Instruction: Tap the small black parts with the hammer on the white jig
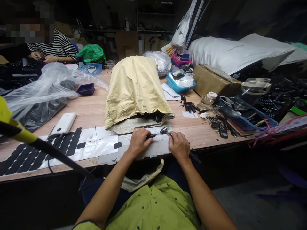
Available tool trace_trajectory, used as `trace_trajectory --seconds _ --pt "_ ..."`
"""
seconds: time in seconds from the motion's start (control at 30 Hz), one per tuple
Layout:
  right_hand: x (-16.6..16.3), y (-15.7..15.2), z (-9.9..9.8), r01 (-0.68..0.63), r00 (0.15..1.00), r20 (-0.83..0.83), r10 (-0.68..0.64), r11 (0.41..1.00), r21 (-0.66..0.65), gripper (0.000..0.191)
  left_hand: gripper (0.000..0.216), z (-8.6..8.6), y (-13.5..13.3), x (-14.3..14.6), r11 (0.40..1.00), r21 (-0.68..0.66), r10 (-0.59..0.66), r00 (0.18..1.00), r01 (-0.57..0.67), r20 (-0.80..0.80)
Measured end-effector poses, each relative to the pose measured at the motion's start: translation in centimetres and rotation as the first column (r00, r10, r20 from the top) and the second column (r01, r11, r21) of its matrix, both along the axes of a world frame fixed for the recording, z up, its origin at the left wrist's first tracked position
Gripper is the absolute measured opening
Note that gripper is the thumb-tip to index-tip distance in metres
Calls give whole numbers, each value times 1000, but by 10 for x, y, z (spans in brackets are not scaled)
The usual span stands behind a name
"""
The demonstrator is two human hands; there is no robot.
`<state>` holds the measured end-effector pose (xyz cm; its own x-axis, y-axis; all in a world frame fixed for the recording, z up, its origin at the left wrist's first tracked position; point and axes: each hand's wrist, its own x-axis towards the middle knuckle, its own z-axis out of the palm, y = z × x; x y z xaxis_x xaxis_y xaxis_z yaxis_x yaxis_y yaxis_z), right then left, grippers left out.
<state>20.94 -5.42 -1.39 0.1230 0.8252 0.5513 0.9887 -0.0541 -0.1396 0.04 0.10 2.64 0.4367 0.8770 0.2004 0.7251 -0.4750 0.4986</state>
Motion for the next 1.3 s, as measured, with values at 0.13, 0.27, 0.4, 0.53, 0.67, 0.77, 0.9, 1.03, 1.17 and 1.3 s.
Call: trace_trajectory --seconds 0.13,0.27,0.4,0.53,0.67,0.77,0.9,1.03,1.17,1.3 --pt "1 -1 1 2 1000 -2 -2 1000 -8 24 13 -16 -18 0 998 -53 40 999 -39 26" --pt "5 -1 1 -35 999 -30 35 999 -23 25 18 -21 -14 -1 995 -85 64 995 -58 70" --pt "12 -1 2 -94 986 -144 87 995 -42 26 16 -19 -10 -3 990 -131 64 995 -53 81" --pt "9 -8 9 -160 920 -358 158 987 23 29 16 -16 -9 -2 983 -173 79 994 -65 79" --pt "-7 -19 18 -287 795 -536 284 954 79 28 17 -14 -9 1 975 -199 118 990 -99 84" --pt "-19 -26 21 -336 753 -575 320 938 82 28 17 -12 -9 2 973 -209 122 989 -103 81" --pt "-25 -31 21 -358 750 -572 331 931 70 29 16 -11 -10 4 972 -214 119 990 -99 82" --pt "-25 -32 22 -362 772 -542 331 931 52 29 14 -10 -12 5 975 -199 120 987 -98 103" --pt "-24 -32 31 -336 792 -514 329 938 83 29 15 -8 -12 6 969 -225 122 987 -97 102" --pt "-25 -32 39 -328 795 -505 337 938 110 29 15 -7 -11 7 963 -250 127 986 -97 107"
